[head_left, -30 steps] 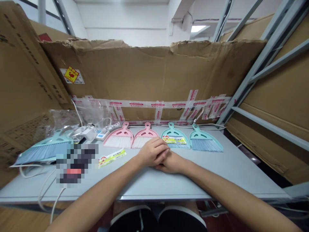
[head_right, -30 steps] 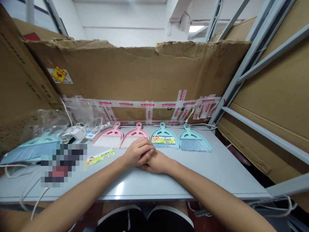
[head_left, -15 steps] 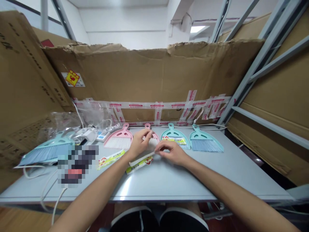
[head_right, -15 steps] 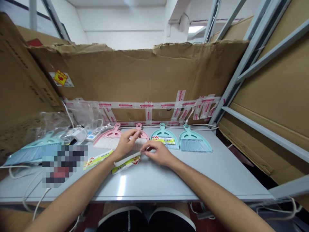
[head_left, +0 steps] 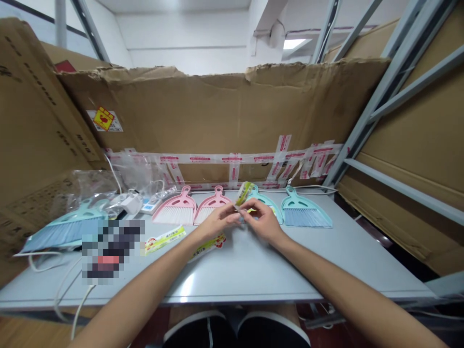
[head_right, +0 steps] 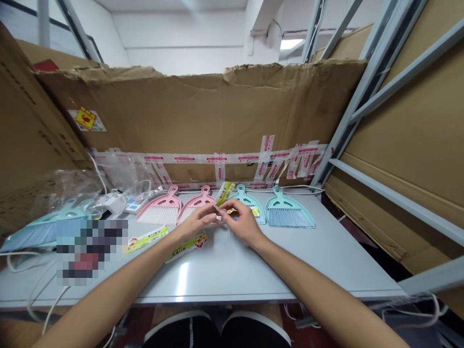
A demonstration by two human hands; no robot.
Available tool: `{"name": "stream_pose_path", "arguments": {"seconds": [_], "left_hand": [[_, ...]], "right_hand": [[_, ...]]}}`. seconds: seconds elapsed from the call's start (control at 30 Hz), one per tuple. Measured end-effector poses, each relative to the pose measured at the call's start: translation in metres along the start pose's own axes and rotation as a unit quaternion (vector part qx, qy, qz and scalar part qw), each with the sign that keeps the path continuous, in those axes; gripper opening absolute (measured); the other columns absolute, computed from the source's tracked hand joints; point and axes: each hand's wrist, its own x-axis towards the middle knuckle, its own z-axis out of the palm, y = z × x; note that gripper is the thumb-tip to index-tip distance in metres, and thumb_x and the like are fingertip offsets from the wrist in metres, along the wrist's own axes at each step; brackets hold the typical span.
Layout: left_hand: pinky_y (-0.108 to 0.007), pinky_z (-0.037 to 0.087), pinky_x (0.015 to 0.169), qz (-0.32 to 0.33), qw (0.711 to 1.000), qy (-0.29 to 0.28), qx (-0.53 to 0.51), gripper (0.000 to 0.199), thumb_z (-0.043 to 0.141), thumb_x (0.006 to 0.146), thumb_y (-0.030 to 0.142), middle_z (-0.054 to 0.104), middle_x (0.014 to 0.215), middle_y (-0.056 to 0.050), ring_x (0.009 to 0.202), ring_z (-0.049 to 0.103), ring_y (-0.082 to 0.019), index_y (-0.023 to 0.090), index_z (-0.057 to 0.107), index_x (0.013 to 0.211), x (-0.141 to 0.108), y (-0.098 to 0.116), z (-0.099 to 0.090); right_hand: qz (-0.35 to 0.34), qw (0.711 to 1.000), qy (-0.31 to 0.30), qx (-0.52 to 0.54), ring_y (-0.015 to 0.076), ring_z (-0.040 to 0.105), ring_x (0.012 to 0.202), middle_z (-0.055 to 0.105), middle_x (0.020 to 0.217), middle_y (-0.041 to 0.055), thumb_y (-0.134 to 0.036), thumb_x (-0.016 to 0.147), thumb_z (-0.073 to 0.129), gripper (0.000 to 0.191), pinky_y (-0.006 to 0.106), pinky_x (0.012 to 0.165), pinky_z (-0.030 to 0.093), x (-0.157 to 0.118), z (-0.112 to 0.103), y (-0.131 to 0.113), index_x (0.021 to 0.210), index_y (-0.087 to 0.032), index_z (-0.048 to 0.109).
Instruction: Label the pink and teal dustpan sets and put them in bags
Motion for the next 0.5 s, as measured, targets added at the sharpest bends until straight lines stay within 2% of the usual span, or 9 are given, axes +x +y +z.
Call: {"name": "stream_pose_path", "arguments": {"seconds": [0.07, 0.17, 0.23, 0.33, 0.4, 0.5], "left_hand": [[-0.04, 0.062, 0.1, -0.006, 1.0, -0.002, -0.005, 0.062, 0.085, 0.094, 0.061, 0.079, 0.129, -0.015, 0.114, 0.076, -0.029, 0.018, 0.076, 0.137, 0.001, -0.002, 0.002], [-0.038, 0.063, 0.094, -0.033, 0.999, 0.036, 0.015, 0.061, 0.077, 0.098, 0.07, 0.082, 0.116, -0.014, 0.1, 0.078, -0.025, 0.016, 0.077, 0.127, 0.006, -0.005, -0.009], [-0.035, 0.063, 0.085, -0.046, 0.995, 0.072, 0.043, 0.065, 0.076, 0.095, 0.076, 0.083, 0.107, -0.014, 0.088, 0.077, -0.023, 0.015, 0.076, 0.117, 0.008, -0.004, -0.021], [-0.029, 0.056, 0.07, -0.068, 0.986, 0.119, 0.092, 0.066, 0.083, 0.086, 0.077, 0.083, 0.096, -0.012, 0.07, 0.07, -0.018, 0.015, 0.074, 0.106, 0.008, 0.004, -0.04], [-0.027, 0.05, 0.063, -0.095, 0.983, 0.112, 0.114, 0.063, 0.083, 0.085, 0.076, 0.081, 0.085, -0.008, 0.061, 0.064, -0.015, 0.016, 0.074, 0.099, 0.006, 0.011, -0.047], [-0.027, 0.044, 0.059, -0.124, 0.98, 0.077, 0.136, 0.057, 0.078, 0.087, 0.073, 0.07, 0.066, -0.004, 0.055, 0.056, -0.014, 0.016, 0.073, 0.082, 0.003, 0.019, -0.052]], "right_hand": [[-0.02, 0.998, -0.049, -0.026, 0.0241, 0.079, 0.107, 0.082, 0.118, 0.0086, -0.036, 0.1, 0.078, 0.024, 0.035, 0.086, 0.068, -0.002, 0.002, 0.0, 0.12, -0.025, 0.081], [-0.042, 0.995, -0.076, -0.048, 0.0245, 0.078, 0.113, 0.079, 0.134, 0.0103, -0.032, 0.105, 0.071, 0.032, 0.036, 0.085, 0.069, 0.0, -0.003, 0.0, 0.136, -0.028, 0.079], [-0.078, 0.991, -0.058, -0.095, 0.025, 0.077, 0.112, 0.076, 0.134, 0.0111, -0.028, 0.107, 0.068, 0.033, 0.038, 0.085, 0.07, 0.004, -0.01, 0.003, 0.138, -0.029, 0.078], [-0.151, 0.964, -0.013, -0.221, 0.0308, 0.07, 0.126, 0.068, 0.14, 0.0131, -0.022, 0.104, 0.071, 0.04, 0.049, 0.099, 0.067, 0.011, -0.024, 0.01, 0.143, -0.033, 0.077], [-0.184, 0.941, -0.015, -0.283, 0.0344, 0.064, 0.138, 0.062, 0.15, 0.0136, -0.02, 0.102, 0.074, 0.046, 0.055, 0.107, 0.064, 0.015, -0.03, 0.017, 0.144, -0.035, 0.077], [-0.214, 0.93, -0.059, -0.295, 0.0329, 0.064, 0.138, 0.06, 0.155, 0.013, -0.017, 0.103, 0.073, 0.04, 0.051, 0.103, 0.065, 0.017, -0.034, 0.028, 0.138, -0.035, 0.081]]}}
